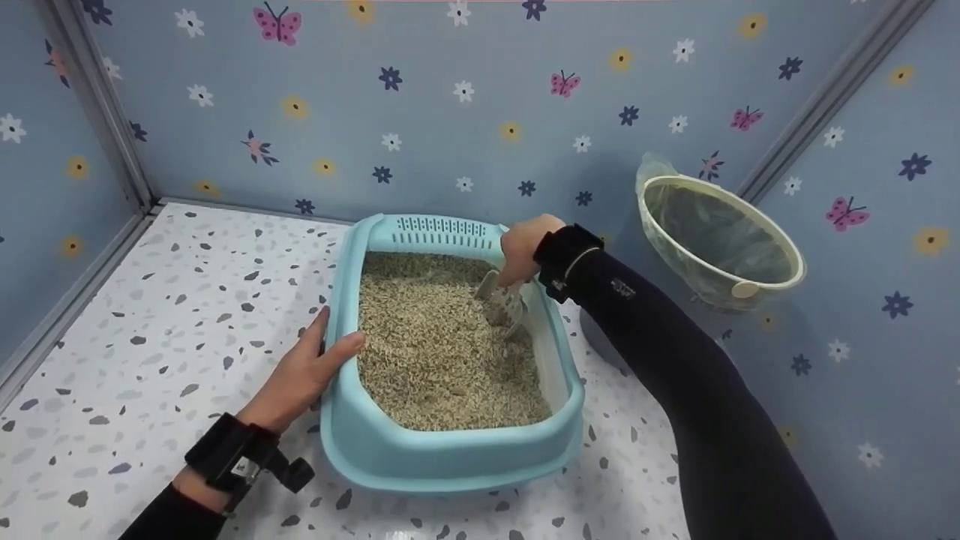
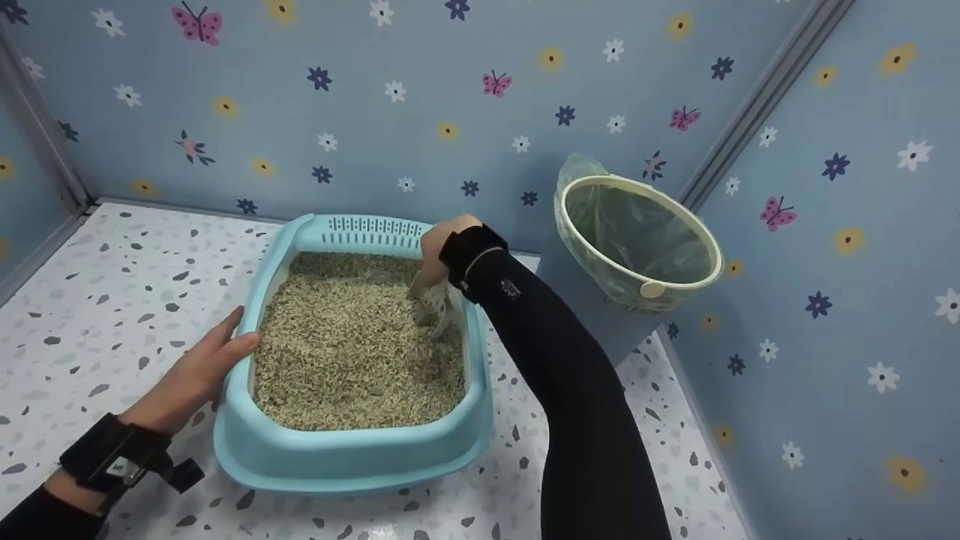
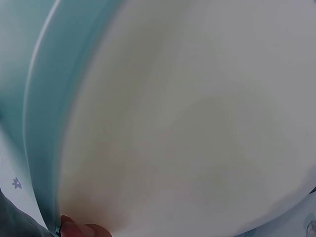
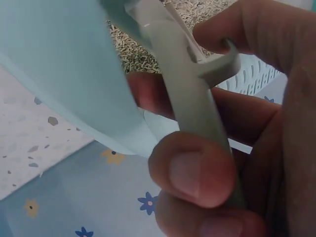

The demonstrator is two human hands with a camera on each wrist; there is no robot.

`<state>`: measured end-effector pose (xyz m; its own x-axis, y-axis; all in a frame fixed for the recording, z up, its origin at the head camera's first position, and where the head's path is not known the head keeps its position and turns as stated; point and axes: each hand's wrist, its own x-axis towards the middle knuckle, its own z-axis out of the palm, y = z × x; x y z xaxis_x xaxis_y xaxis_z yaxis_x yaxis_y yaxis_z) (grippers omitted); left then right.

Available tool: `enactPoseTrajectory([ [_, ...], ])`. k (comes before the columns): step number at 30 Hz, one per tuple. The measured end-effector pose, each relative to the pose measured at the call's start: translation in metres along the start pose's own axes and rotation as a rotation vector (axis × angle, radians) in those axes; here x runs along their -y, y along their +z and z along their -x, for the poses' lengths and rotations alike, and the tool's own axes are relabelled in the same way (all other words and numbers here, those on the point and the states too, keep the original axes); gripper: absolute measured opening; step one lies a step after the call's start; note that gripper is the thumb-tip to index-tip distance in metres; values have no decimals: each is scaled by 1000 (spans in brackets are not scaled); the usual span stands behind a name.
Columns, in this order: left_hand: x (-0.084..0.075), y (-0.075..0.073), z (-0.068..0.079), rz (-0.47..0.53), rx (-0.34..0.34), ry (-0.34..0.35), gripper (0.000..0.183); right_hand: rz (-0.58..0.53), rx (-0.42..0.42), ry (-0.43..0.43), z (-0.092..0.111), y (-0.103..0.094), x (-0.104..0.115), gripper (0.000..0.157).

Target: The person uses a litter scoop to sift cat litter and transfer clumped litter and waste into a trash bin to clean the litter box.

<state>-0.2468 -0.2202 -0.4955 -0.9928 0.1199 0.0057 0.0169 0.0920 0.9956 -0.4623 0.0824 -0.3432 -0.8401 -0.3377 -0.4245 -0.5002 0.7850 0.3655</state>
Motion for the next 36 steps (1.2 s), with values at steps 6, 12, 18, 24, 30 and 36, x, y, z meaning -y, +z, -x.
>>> enactPoseTrajectory([
  [6,0,0,1,-15,4,-18,97,-126,43,-32,5,5,-6,38],
  [12,0,0,1,-17,3,-20,97,-212,53,-51,8,12,-12,37],
  [18,1,1,1,1,8,-26,95,-219,54,-43,9,8,-11,37],
  [24,-1,1,2,-1,-1,-26,96,-262,46,-26,7,6,-11,38],
  [30,-2,1,1,-14,-1,-34,96,-281,57,-36,5,11,-12,33],
  [36,0,-1,0,-16,17,10,95,-244,62,-57,-1,11,-6,45],
])
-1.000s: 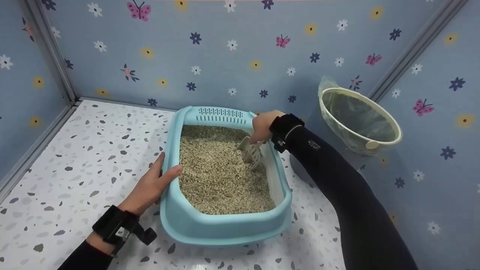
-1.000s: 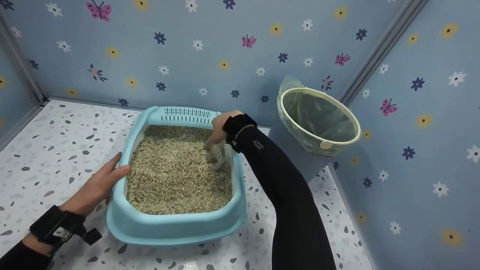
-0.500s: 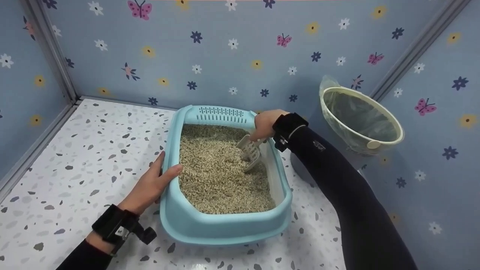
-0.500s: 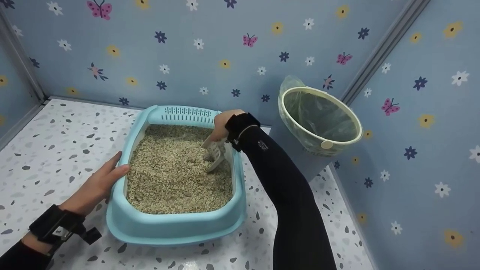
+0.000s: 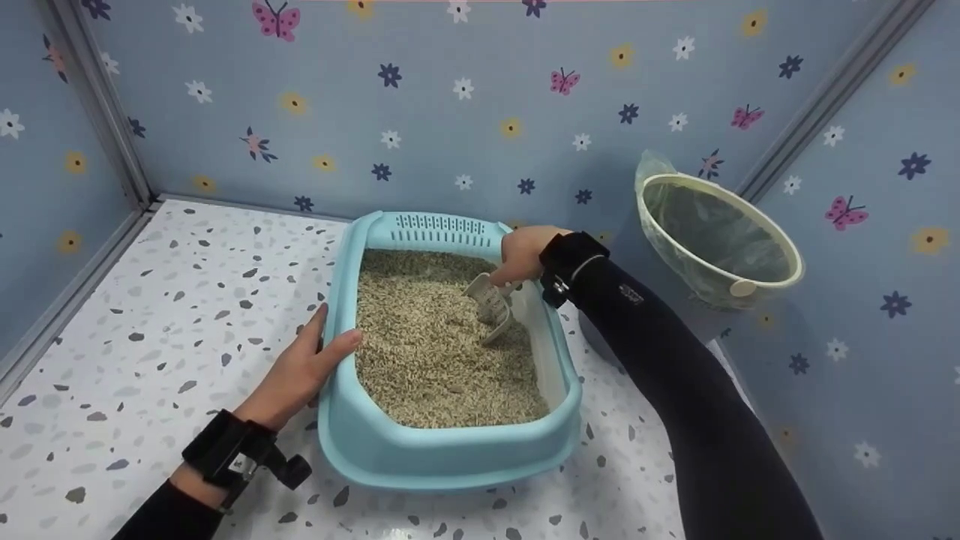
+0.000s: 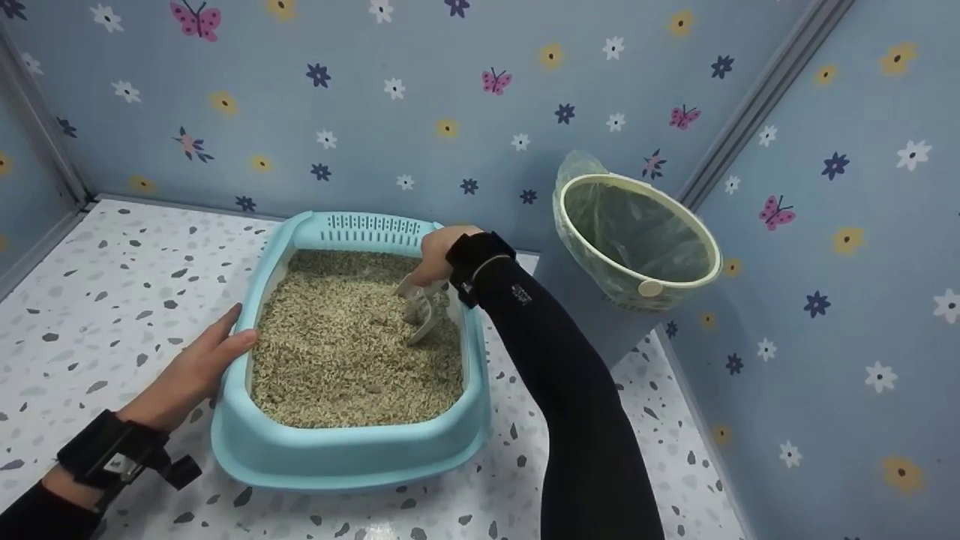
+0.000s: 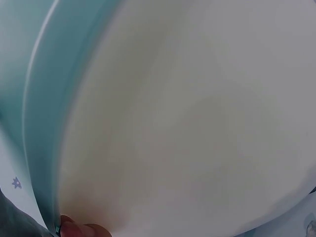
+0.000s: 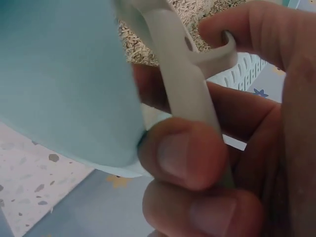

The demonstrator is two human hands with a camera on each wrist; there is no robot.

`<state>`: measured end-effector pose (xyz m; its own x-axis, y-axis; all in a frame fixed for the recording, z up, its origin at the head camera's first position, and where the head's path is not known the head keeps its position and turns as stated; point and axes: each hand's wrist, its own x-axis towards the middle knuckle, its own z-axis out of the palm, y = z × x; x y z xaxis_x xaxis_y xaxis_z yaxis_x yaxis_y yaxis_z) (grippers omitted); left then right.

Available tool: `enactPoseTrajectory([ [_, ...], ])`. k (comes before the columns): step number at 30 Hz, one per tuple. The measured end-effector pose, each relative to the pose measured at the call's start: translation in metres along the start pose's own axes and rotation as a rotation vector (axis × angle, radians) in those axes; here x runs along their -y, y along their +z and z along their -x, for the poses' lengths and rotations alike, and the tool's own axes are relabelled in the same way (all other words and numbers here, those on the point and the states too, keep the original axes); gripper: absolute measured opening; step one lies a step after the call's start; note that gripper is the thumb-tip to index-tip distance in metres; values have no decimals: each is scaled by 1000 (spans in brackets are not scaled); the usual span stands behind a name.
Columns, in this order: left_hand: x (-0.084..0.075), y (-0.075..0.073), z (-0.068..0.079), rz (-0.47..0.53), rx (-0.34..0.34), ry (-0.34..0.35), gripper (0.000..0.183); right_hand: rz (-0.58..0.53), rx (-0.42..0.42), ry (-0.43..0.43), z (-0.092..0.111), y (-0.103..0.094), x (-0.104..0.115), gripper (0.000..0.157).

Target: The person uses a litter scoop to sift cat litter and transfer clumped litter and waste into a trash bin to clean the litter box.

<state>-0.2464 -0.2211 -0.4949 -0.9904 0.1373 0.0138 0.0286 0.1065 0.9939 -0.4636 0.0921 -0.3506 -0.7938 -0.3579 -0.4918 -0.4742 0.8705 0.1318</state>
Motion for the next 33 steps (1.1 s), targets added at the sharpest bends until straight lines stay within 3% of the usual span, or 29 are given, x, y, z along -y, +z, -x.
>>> enactPoseTrajectory([
  [13,1,0,-1,-5,-28,-5,93,-108,69,-28,-1,0,18,58],
  [21,-1,-1,1,0,-32,-30,94,-204,104,-90,-10,4,25,50],
  [26,0,-1,2,0,-29,-34,93,-260,96,-152,-17,13,34,50],
  [33,1,-2,0,-4,-6,-8,94,-359,64,-171,-23,31,37,47],
])
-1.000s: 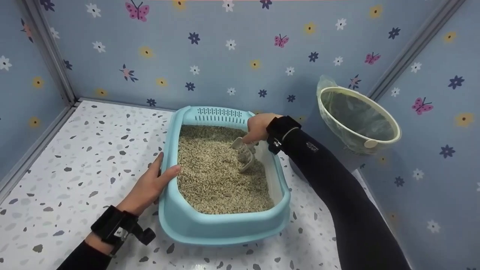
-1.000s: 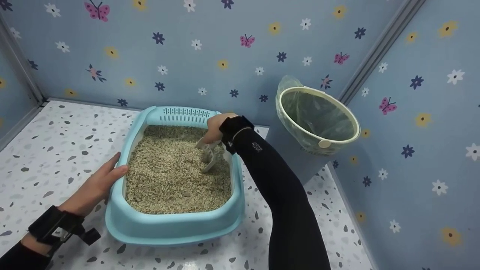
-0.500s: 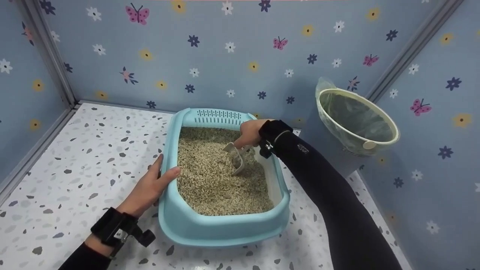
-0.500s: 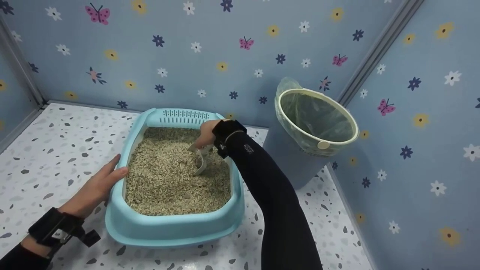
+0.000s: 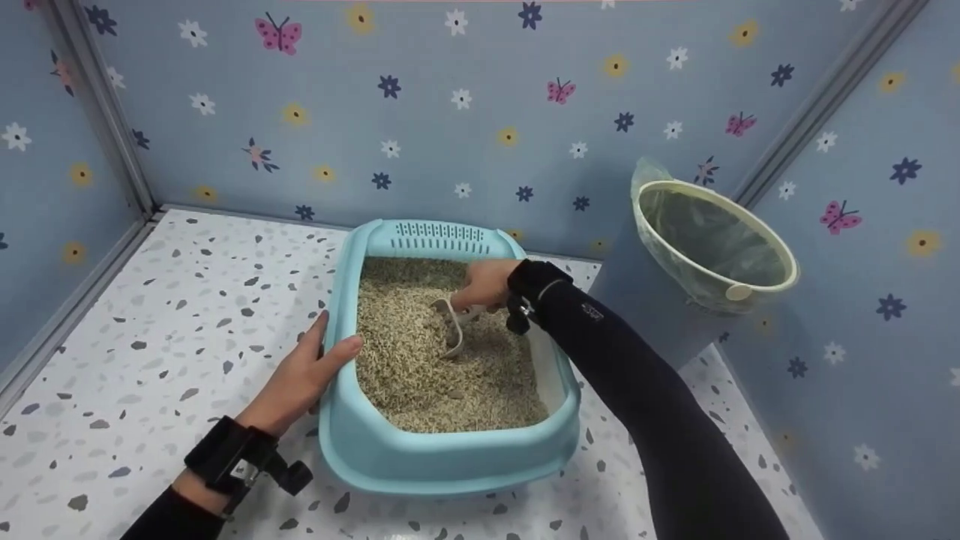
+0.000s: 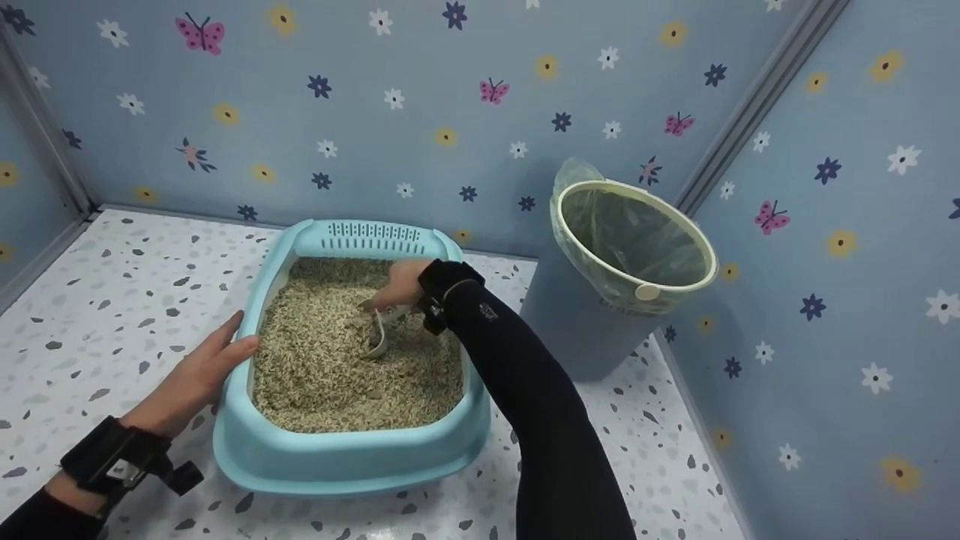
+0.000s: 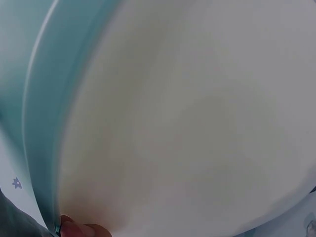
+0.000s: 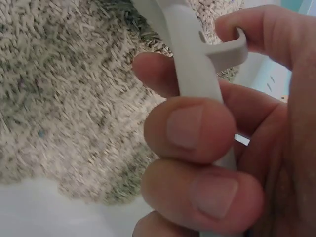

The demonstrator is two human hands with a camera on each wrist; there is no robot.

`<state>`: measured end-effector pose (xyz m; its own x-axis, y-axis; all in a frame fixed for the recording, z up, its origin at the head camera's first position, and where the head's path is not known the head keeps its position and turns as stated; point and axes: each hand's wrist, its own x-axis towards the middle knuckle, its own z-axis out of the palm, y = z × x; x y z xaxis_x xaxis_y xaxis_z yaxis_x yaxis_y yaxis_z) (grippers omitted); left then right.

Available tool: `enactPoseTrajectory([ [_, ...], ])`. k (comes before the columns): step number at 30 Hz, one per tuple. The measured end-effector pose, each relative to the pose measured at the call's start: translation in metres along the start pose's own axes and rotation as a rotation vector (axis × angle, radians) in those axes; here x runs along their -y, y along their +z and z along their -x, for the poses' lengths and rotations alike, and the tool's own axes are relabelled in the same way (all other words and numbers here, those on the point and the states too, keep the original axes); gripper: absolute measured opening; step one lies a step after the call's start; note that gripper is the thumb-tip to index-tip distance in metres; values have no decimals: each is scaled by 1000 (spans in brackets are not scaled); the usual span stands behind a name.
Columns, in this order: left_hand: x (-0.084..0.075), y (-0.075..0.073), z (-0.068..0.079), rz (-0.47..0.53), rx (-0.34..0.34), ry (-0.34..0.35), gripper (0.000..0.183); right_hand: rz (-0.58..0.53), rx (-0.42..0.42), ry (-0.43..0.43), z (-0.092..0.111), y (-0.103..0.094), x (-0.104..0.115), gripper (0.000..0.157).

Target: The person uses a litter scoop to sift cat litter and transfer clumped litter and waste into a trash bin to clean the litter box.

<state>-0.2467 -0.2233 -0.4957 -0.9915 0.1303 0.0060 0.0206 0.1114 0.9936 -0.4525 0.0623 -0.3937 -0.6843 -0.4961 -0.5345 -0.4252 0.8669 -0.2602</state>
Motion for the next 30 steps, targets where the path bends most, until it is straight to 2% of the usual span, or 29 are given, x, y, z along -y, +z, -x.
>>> enactPoseTrajectory([
  [7,0,3,0,6,-16,-34,93,-36,4,-38,-8,16,-5,49],
  [13,-2,4,1,-32,-30,-59,93,-62,-2,-57,-9,19,-5,49],
  [20,-3,3,0,-38,-29,-42,95,-98,4,-84,-5,17,-6,48],
  [26,-3,3,-1,-21,-9,4,95,-152,6,-93,-1,16,-6,49],
  [30,-2,3,0,-19,-18,-17,94,-180,2,-89,-1,17,-5,47],
])
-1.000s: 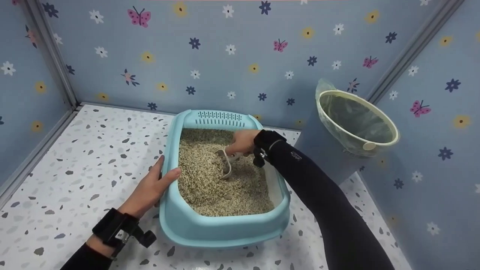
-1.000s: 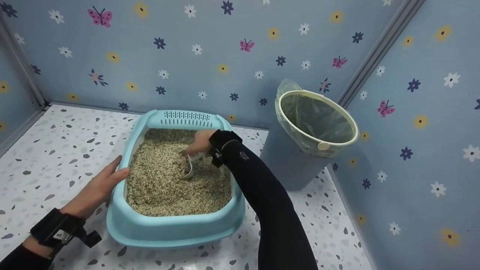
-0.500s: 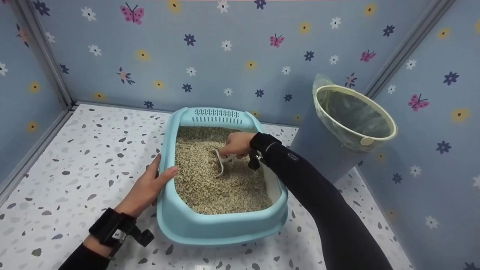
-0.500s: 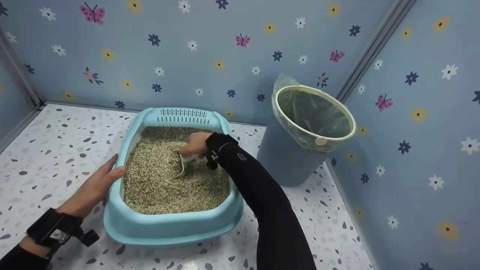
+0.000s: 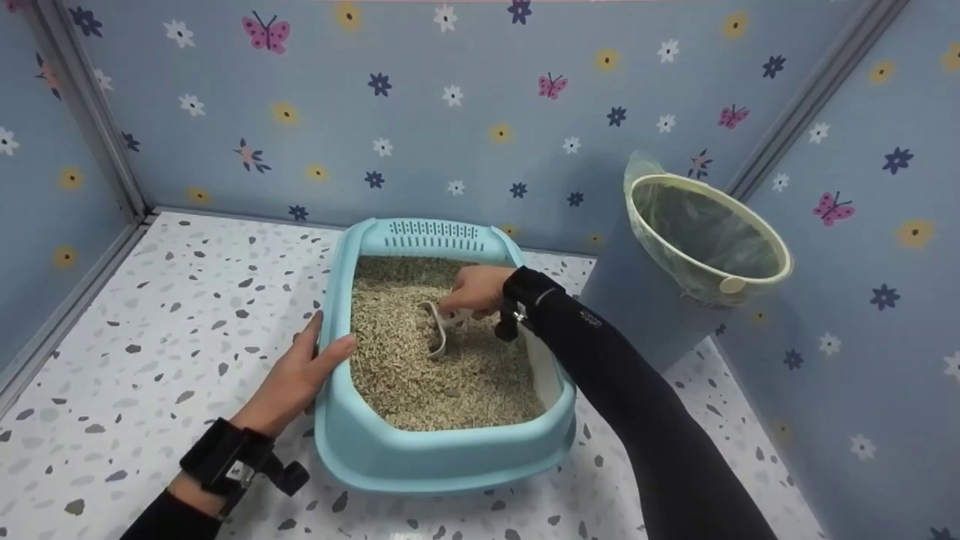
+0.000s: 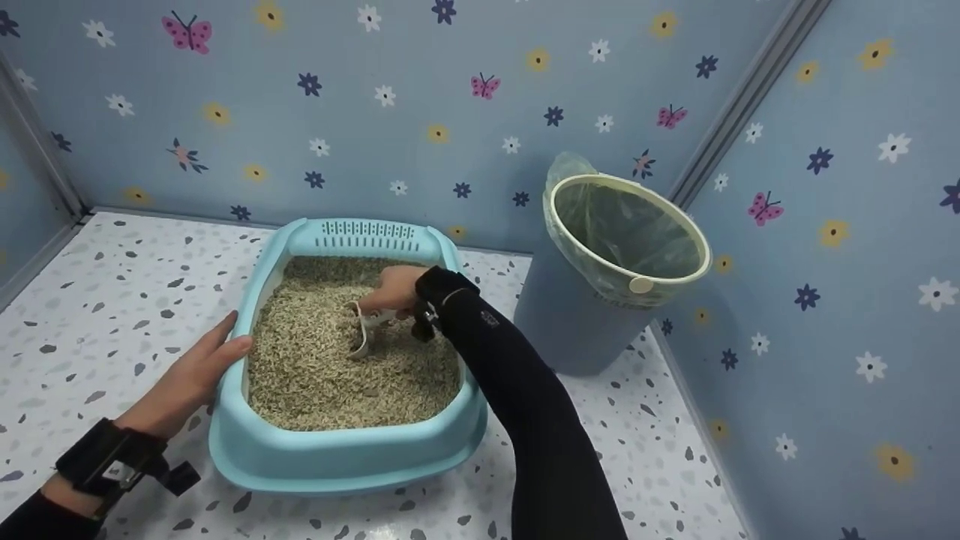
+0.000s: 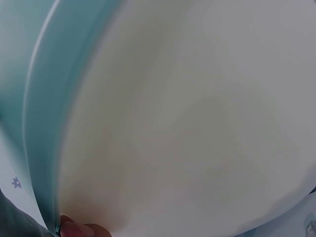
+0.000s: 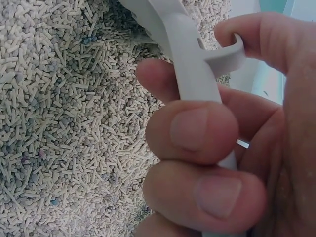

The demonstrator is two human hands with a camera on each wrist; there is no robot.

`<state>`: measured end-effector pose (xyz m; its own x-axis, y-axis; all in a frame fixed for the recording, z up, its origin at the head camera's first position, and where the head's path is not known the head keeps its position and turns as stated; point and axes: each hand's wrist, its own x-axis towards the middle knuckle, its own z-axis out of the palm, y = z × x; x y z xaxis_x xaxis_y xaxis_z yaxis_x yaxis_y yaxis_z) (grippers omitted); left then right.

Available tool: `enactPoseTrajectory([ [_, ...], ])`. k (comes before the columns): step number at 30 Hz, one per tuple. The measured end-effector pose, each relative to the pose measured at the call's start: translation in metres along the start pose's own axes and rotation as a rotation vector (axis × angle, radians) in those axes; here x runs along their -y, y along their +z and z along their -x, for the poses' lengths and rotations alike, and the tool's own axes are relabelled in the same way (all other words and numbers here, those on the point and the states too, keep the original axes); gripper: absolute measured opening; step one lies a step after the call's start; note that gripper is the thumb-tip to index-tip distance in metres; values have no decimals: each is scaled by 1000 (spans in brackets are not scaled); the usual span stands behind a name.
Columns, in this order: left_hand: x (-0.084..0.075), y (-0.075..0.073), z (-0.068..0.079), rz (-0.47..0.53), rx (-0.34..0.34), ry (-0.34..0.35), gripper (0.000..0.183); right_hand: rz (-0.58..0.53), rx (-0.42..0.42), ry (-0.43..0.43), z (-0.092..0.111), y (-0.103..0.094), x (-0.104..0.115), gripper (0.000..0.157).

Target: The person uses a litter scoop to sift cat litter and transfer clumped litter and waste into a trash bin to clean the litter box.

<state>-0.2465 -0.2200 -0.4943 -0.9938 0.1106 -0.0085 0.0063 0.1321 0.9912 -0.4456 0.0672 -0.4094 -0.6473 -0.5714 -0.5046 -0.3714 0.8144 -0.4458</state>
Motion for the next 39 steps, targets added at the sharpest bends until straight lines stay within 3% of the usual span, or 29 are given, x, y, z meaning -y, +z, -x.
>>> enactPoseTrajectory([
  [10,-3,3,-1,-31,-8,-60,96,-9,9,5,1,0,-5,49],
  [29,-1,-1,1,-4,0,-65,98,70,6,0,-3,5,-1,44],
  [39,-1,-1,-1,0,-5,-69,95,14,5,-15,2,3,0,45],
])
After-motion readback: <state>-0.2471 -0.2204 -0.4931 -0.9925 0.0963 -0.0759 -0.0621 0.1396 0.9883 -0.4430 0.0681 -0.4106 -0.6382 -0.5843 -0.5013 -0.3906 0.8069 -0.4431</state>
